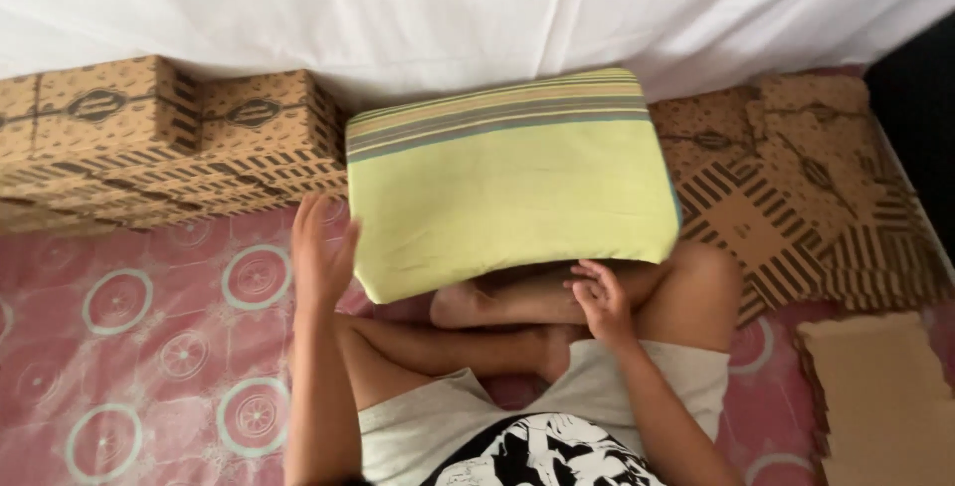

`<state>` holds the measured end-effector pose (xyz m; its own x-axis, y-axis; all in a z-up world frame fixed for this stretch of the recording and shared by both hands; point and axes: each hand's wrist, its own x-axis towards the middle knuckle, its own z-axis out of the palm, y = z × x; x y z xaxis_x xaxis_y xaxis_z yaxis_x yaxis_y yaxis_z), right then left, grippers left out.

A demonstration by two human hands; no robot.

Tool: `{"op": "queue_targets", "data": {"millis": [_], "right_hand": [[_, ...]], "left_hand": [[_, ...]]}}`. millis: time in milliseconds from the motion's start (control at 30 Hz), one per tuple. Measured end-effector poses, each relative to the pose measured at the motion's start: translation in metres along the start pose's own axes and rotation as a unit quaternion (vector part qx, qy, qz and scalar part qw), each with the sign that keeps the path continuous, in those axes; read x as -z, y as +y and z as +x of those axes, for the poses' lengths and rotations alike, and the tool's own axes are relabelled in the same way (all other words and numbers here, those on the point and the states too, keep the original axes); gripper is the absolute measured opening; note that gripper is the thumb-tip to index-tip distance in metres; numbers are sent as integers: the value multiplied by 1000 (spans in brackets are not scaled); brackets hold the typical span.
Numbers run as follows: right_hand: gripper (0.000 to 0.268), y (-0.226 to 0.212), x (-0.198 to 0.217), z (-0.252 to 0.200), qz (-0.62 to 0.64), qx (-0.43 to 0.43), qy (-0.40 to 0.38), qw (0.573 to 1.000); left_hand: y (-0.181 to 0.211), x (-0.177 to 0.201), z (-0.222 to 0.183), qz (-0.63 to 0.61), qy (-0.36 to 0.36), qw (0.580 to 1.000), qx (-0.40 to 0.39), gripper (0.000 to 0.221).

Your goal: Assembling small cardboard boxes by folding flat sheets along pre-scored lines and tucking in tabs.

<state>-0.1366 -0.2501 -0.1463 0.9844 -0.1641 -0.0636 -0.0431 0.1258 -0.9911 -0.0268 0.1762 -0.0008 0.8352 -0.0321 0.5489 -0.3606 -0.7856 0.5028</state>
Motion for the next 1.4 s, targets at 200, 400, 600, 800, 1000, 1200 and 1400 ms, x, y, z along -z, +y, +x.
{"op": "queue_targets", "data": {"millis": [200, 400, 600, 800, 1000, 1200, 1400], "right_hand": [[32, -96, 136, -5, -98, 181, 174, 963], [34, -88, 271, 37, -289, -49, 421, 858], [114, -16, 283, 30, -470, -219, 322, 792], [88, 73, 324, 55, -115, -60, 491, 861], [48, 42, 311, 22, -169, -248, 504, 810], [45, 59, 339, 41, 101, -258, 280, 919], [37, 46, 348, 53, 263, -130, 359, 886]], "left_hand": [[11, 59, -196, -41, 96, 885, 454, 38], [-22, 99, -252, -48, -75, 826, 557, 65], [12, 91, -238, -351, -58, 793, 495, 100], [-43, 51, -271, -537, -95, 769, 334, 99], [-2, 48, -248, -593, -122, 752, 261, 82], [5, 48, -250, -516, -37, 749, 414, 76], [88, 89, -188, -187, -40, 851, 489, 79]]}}
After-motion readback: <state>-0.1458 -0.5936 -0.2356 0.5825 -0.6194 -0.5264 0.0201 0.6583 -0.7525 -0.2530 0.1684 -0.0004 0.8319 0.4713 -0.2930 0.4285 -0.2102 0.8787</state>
